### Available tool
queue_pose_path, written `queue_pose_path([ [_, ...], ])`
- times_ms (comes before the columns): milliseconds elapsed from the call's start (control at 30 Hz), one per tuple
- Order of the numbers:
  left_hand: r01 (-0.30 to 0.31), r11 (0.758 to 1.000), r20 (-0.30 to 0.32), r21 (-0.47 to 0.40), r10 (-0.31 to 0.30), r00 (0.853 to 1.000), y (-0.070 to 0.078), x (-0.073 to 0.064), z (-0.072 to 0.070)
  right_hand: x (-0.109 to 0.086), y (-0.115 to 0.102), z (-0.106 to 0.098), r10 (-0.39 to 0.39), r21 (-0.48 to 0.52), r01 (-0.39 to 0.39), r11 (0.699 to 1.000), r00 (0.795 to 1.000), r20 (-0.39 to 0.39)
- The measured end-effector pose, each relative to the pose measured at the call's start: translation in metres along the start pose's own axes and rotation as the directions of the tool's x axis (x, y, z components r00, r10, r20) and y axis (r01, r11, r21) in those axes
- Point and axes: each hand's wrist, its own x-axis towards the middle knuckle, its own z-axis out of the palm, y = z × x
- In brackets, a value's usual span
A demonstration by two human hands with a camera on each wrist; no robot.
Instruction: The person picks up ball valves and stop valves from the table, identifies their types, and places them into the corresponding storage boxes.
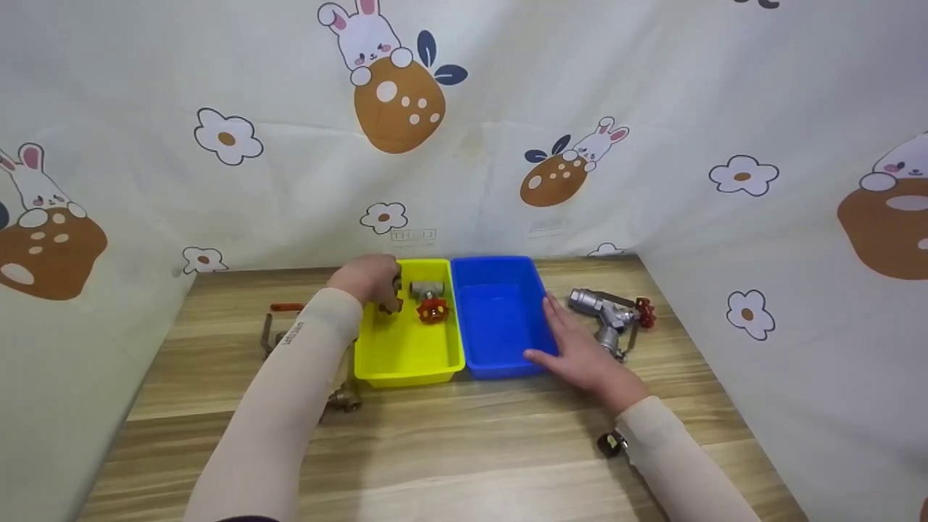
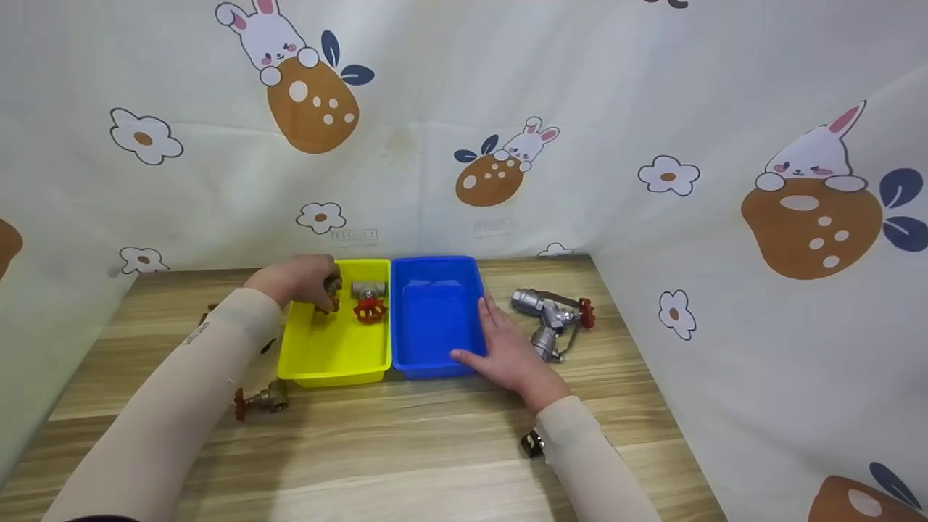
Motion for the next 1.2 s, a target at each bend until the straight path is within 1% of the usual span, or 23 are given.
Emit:
queue_pose_path([
  [67, -0.006, 1.0, -0.019, 0.006, 0.006, 1.0, -0.001, 0.0, 0.003, 0.0, 0.0, 0.0, 0.006, -0.002, -0.006, 1.0, 1.0, 0.004],
  [200, -0.019, 0.999, -0.04, 0.05, 0.021, 0.999, -0.004, 0.006, 0.009, 0.0, 0.0, 0.0, 0.012, 0.002, -0.012, 1.0, 1.0, 0.009],
  [300, -0.016, 0.997, -0.044, 0.071, 0.019, 0.999, -0.005, 0.01, 0.012, 0.0, -0.001, -0.001, 0.01, 0.01, -0.01, 1.0, 1.0, 0.001],
  [367, -0.001, 0.998, -0.037, 0.067, 0.004, 0.999, -0.004, 0.011, 0.012, 0.0, 0.0, 0.0, -0.001, 0.013, 0.001, 1.0, 1.0, -0.008],
  [467, 0.003, 0.999, -0.047, 0.052, 0.0, 0.999, -0.001, 0.007, 0.013, 0.001, 0.001, 0.001, -0.016, 0.014, 0.016, 1.0, 1.0, -0.014],
  [500, 0.005, 0.998, -0.047, 0.055, -0.002, 0.999, -0.001, 0.007, 0.013, 0.001, 0.001, 0.002, -0.02, 0.014, 0.02, 1.0, 1.0, -0.015],
  [533, 0.011, 0.998, -0.047, 0.06, -0.008, 0.999, -0.001, 0.008, 0.014, 0.001, 0.001, 0.002, -0.023, 0.013, 0.023, 1.0, 1.0, -0.013],
  [600, 0.0, 0.997, -0.064, 0.081, 0.005, 0.998, -0.001, 0.006, 0.015, 0.001, 0.002, 0.001, -0.017, 0.011, 0.017, 1.0, 1.0, -0.007],
  [700, -0.004, 0.993, -0.069, 0.118, 0.012, 0.998, -0.001, 0.006, 0.016, 0.001, 0.001, 0.001, -0.014, 0.009, 0.014, 1.0, 1.0, -0.006],
  [767, -0.014, 0.992, -0.08, 0.124, 0.024, 0.997, 0.0, 0.002, 0.017, 0.001, 0.002, 0.001, -0.013, 0.006, 0.013, 1.0, 1.0, -0.008],
  [867, -0.008, 0.993, -0.082, 0.12, 0.018, 0.996, 0.001, 0.001, 0.018, 0.001, 0.002, 0.002, -0.005, 0.001, 0.005, 1.0, 1.0, -0.006],
  [1067, 0.001, 0.988, -0.083, 0.152, 0.012, 0.996, 0.003, 0.002, 0.021, 0.001, 0.001, 0.002, -0.005, 0.008, 0.006, 1.0, 1.0, -0.009],
  [1200, 0.015, 0.989, -0.079, 0.144, -0.004, 0.997, 0.005, 0.002, 0.022, 0.001, 0.002, 0.003, -0.007, 0.007, 0.007, 1.0, 1.0, -0.018],
])
